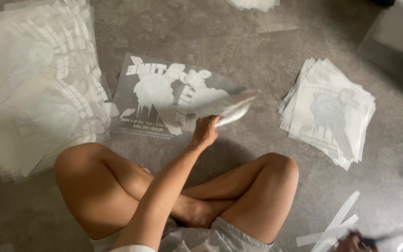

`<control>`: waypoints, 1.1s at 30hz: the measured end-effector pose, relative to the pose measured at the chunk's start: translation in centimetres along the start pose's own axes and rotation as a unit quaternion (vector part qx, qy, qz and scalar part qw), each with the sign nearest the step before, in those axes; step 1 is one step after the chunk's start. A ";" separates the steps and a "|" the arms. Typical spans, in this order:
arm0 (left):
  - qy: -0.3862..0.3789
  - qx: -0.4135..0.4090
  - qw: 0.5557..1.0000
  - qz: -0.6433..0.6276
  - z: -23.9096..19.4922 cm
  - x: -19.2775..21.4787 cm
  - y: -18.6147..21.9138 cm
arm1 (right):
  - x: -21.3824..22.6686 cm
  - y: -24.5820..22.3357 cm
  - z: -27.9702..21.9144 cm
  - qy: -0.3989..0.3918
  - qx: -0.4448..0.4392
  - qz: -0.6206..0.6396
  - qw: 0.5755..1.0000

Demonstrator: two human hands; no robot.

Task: The person sits on the floor and uses scissors to cut along the edges of a printed design on a sheet of paper. They repeatedly trim the paper, separating the design from the surrounding sheet, and place the finished cutouts into a pile.

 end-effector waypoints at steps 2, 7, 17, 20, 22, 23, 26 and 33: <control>0.010 -0.067 0.986 -0.150 -0.4 2.4 2.3 | -8.7 -8.6 -3.9 -0.031 -0.091 0.079 0.992; 0.084 -0.248 0.955 -0.140 -2.8 7.8 7.9 | -24.9 -25.6 -12.3 -0.230 -0.249 0.246 0.908; -0.002 -0.340 0.941 -0.010 -5.9 6.0 8.1 | -35.3 -23.2 -8.8 -0.258 0.016 0.014 0.966; -0.004 -0.337 0.941 0.044 -5.7 3.7 7.8 | -34.6 -24.0 -6.9 -0.270 0.048 -0.036 0.961; 0.009 -0.321 0.947 0.034 -4.7 4.0 9.4 | -32.8 -27.1 -6.4 -0.255 0.029 0.068 0.964; 0.027 -0.293 0.955 0.027 -3.9 4.3 10.0 | -32.1 -28.9 -6.1 -0.248 0.018 0.173 0.953; 0.080 -0.248 0.965 -0.004 -0.4 4.8 13.4 | -30.1 -28.6 -2.9 -0.163 0.024 0.263 0.951; -0.016 0.116 0.920 -0.374 7.7 3.0 22.5 | -24.8 -25.5 4.0 0.034 0.043 0.372 0.926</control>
Point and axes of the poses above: each hand's wrist, its own z-axis towards the middle knuckle, its own x-axis out of the back of the hand, y = z × x, the point moved 6 cm from there along z, towards the middle knuckle, and after that the axes turned 7 degrees about z, right-handed, at the moved point
